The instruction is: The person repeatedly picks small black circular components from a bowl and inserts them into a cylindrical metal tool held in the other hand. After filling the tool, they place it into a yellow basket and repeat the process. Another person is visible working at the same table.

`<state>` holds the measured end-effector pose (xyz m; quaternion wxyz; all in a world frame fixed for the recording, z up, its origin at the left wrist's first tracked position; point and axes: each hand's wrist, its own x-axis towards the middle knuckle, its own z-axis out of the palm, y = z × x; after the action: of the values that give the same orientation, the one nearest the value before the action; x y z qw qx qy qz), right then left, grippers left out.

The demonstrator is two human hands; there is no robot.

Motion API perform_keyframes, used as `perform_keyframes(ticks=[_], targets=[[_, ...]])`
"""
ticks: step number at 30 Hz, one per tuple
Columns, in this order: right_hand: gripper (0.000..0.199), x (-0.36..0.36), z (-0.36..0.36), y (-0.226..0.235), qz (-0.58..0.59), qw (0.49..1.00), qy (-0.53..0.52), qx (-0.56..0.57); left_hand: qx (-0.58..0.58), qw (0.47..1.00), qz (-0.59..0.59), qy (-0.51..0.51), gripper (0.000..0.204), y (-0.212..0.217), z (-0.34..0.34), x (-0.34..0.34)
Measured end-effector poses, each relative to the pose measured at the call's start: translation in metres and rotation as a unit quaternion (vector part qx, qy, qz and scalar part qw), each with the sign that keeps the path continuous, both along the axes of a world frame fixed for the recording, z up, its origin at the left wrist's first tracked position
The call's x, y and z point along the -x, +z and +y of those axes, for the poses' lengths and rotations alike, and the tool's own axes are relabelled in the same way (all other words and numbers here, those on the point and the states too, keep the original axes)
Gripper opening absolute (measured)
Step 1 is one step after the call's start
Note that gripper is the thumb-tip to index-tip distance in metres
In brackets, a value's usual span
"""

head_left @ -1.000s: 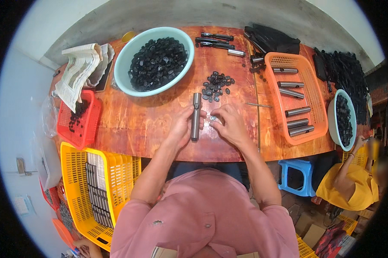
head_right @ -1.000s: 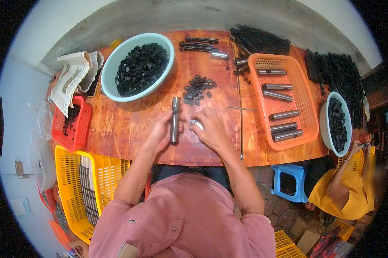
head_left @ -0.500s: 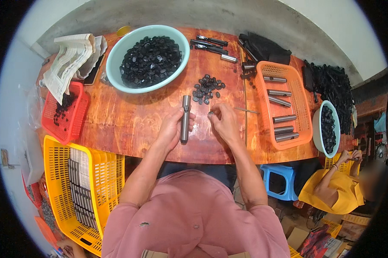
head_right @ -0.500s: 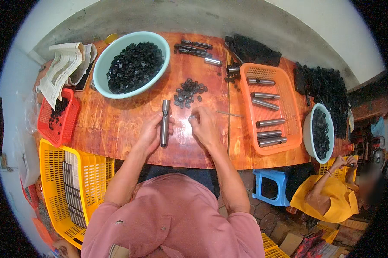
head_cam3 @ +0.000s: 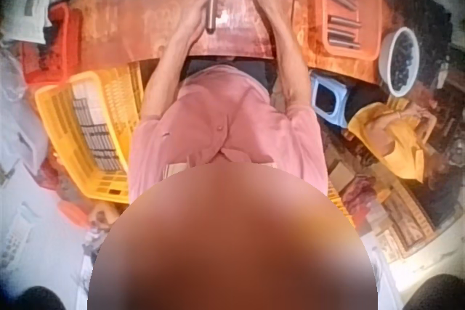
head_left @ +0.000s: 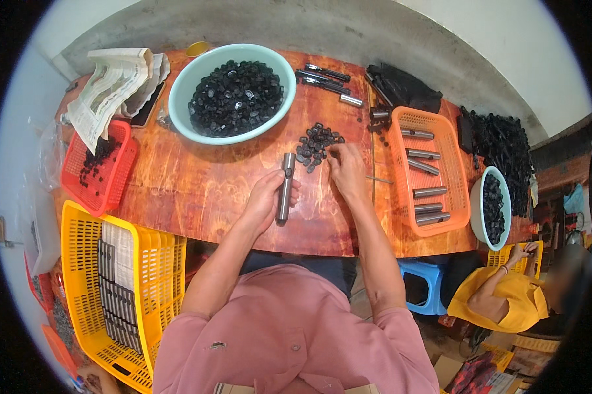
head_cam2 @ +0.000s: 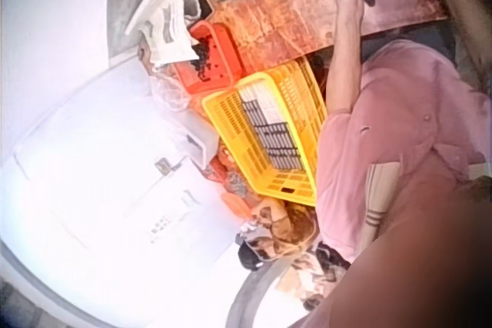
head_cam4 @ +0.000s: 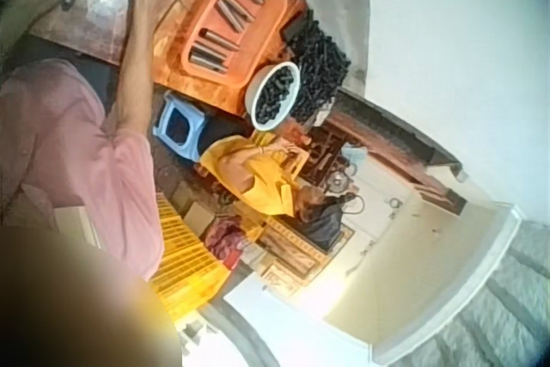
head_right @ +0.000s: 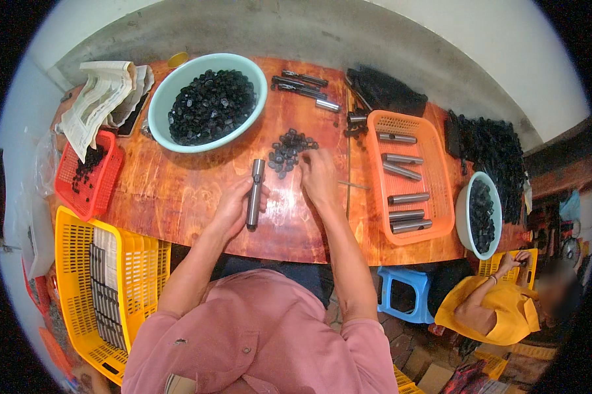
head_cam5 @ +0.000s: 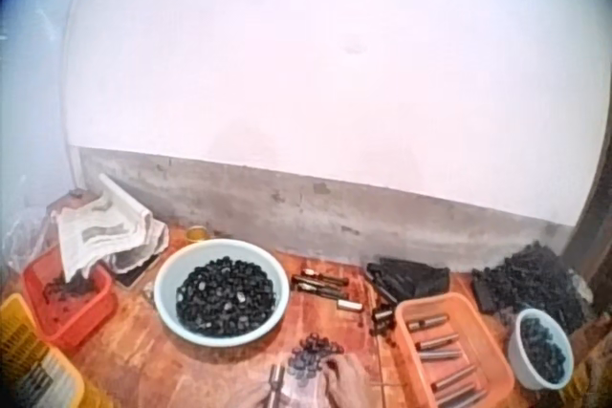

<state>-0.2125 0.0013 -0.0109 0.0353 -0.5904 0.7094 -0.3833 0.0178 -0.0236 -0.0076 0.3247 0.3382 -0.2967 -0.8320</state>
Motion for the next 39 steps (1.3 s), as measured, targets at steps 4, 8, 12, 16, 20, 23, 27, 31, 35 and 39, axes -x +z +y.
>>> perform_keyframes(ticks=[4,8,12,16,20,23,27,31,35,39], targets=[[0.015,0.004,0.004,-0.001,0.002,1.0,0.011,-0.007,-0.006,1.0,-0.005,0.002,0.03,0.007,0.002,0.001],[0.014,0.006,0.015,0.007,-0.054,0.994,0.011,-0.097,0.0,1.0,0.0,-0.009,0.032,0.002,0.002,0.0],[0.014,0.002,0.022,0.017,-0.085,0.99,0.018,-0.115,-0.008,1.0,0.006,-0.006,0.027,-0.005,0.0,0.0],[0.013,0.009,0.026,0.009,-0.059,0.997,-0.042,-0.015,0.001,1.0,0.007,-0.011,0.026,0.001,0.0,-0.001],[0.014,0.021,0.035,0.011,0.008,0.999,-0.043,0.007,0.007,1.0,0.015,-0.014,0.026,0.003,0.0,0.0],[0.015,0.016,0.03,0.011,-0.024,0.998,-0.039,-0.047,0.005,1.0,0.014,-0.016,0.026,0.004,0.0,0.0],[0.017,-0.001,0.02,0.018,-0.001,0.99,-0.09,-0.107,0.003,1.0,0.013,-0.015,0.027,0.008,0.0,-0.002],[0.016,-0.004,0.022,0.015,0.063,0.99,-0.06,-0.114,-0.01,0.999,0.03,-0.02,0.028,-0.002,0.0,-0.001],[0.018,-0.008,0.024,0.02,0.023,0.996,-0.012,-0.09,-0.018,1.0,0.006,-0.01,0.033,0.001,0.001,-0.001],[0.02,-0.01,0.026,0.019,0.043,0.993,0.041,-0.103,-0.008,1.0,0.012,-0.026,0.032,-0.001,0.0,-0.002]])
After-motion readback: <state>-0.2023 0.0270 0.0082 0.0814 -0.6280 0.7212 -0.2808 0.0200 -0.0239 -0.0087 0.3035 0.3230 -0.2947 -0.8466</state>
